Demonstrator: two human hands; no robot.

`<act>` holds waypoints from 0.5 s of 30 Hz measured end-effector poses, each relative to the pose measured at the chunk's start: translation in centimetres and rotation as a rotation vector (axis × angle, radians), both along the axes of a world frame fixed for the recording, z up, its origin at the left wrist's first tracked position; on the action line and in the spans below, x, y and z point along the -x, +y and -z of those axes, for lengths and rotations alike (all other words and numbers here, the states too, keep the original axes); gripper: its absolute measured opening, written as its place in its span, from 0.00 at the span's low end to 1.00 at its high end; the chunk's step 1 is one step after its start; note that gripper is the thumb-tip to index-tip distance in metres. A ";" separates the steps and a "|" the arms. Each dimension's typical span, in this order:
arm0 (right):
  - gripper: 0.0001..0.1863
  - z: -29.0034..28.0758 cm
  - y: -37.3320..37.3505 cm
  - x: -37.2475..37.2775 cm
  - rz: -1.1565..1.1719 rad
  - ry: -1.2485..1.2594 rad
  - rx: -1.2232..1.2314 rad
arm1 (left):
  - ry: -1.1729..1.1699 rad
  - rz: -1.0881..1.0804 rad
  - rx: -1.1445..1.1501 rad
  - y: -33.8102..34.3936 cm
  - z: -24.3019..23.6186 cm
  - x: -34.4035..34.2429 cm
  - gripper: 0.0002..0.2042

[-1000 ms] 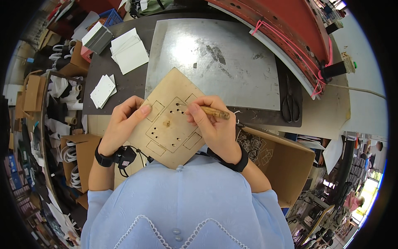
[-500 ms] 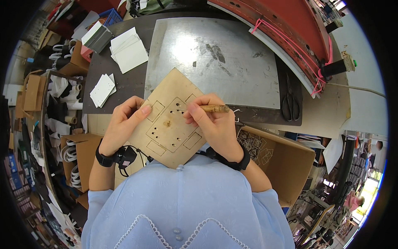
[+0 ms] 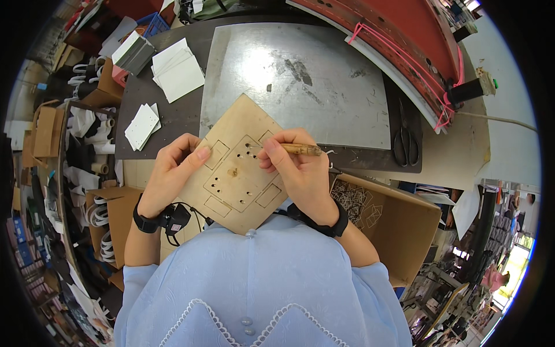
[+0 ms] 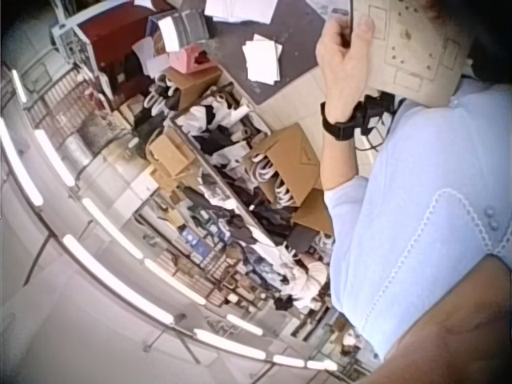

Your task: Operating a manual red die-cutting press to cut out paper or plastic shapes from white sheets.

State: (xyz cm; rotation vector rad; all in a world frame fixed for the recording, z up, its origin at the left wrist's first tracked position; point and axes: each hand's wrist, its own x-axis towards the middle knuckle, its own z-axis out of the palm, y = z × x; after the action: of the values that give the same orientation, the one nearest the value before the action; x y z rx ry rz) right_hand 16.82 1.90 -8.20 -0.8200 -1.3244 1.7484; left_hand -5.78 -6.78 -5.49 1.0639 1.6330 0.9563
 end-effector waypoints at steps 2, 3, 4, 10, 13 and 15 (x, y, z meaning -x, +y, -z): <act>0.10 0.0 0.0 0.0 0.000 0.003 0.004 | -0.012 -0.018 -0.004 0.0 0.0 -0.2 0.18; 0.09 0.0 0.0 0.0 -0.001 0.005 -0.007 | -0.006 -0.008 -0.002 0.0 0.0 -0.1 0.18; 0.09 0.1 0.0 -0.1 -0.002 0.007 -0.019 | -0.001 0.001 0.000 0.0 0.1 0.0 0.17; 0.07 0.0 -0.2 0.1 0.014 0.030 -0.065 | -0.007 0.008 0.005 0.0 0.1 0.1 0.16; 0.07 0.4 -0.1 -0.1 0.013 0.060 -0.069 | -0.023 -0.012 -0.005 0.0 0.2 0.0 0.17; 0.07 0.5 0.0 -0.2 0.011 0.059 -0.067 | -0.029 -0.021 -0.014 0.0 0.2 -0.1 0.18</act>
State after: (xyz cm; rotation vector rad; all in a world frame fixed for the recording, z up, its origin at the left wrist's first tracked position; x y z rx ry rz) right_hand 16.99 1.87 -8.70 -0.7308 -1.3298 1.6977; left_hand -5.71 -6.76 -5.70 1.0399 1.6189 0.9942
